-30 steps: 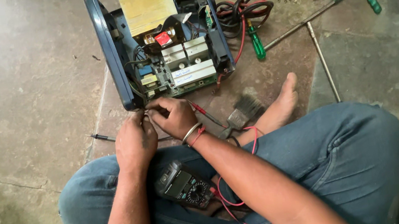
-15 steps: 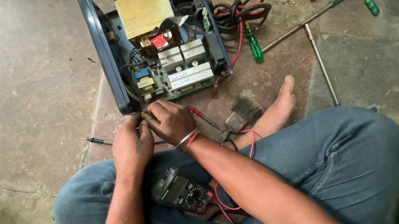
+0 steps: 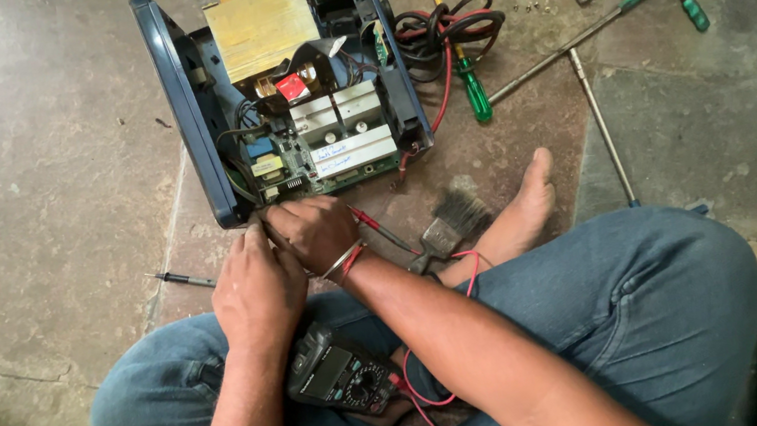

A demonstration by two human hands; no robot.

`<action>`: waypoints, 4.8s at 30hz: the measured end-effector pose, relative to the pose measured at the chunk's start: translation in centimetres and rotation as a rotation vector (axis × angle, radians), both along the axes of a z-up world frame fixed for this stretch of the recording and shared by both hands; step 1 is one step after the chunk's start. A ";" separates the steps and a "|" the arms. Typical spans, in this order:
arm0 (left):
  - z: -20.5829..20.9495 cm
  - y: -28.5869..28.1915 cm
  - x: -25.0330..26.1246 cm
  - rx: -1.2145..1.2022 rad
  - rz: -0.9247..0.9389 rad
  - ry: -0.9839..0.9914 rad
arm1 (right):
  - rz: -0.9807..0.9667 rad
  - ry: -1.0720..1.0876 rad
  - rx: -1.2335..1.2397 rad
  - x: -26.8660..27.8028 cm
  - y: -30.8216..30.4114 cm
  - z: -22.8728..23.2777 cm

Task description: The person sits on the floor and uses a screwdriver to tighten screws on the casing of an open electronic device. They then use a multimeter to test connections on the internal circuit board.

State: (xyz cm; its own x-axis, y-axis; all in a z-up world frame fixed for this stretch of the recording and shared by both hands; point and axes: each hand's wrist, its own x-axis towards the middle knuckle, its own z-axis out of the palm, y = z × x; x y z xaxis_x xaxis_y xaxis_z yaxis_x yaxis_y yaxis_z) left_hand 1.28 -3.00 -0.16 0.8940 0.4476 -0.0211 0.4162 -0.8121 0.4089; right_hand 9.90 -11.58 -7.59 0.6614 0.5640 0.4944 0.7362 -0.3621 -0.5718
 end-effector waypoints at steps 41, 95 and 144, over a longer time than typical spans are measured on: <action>-2.9 1.5 2.3 0.044 -0.044 0.326 | -0.137 1.053 0.355 -0.1 1.3 -6.9; -6.3 2.9 0.6 -0.402 -0.006 0.084 | -0.199 0.893 0.307 -1.2 0.0 -4.6; -5.4 1.5 1.0 -0.218 -0.168 0.162 | -0.183 0.460 0.102 0.7 -0.4 -3.8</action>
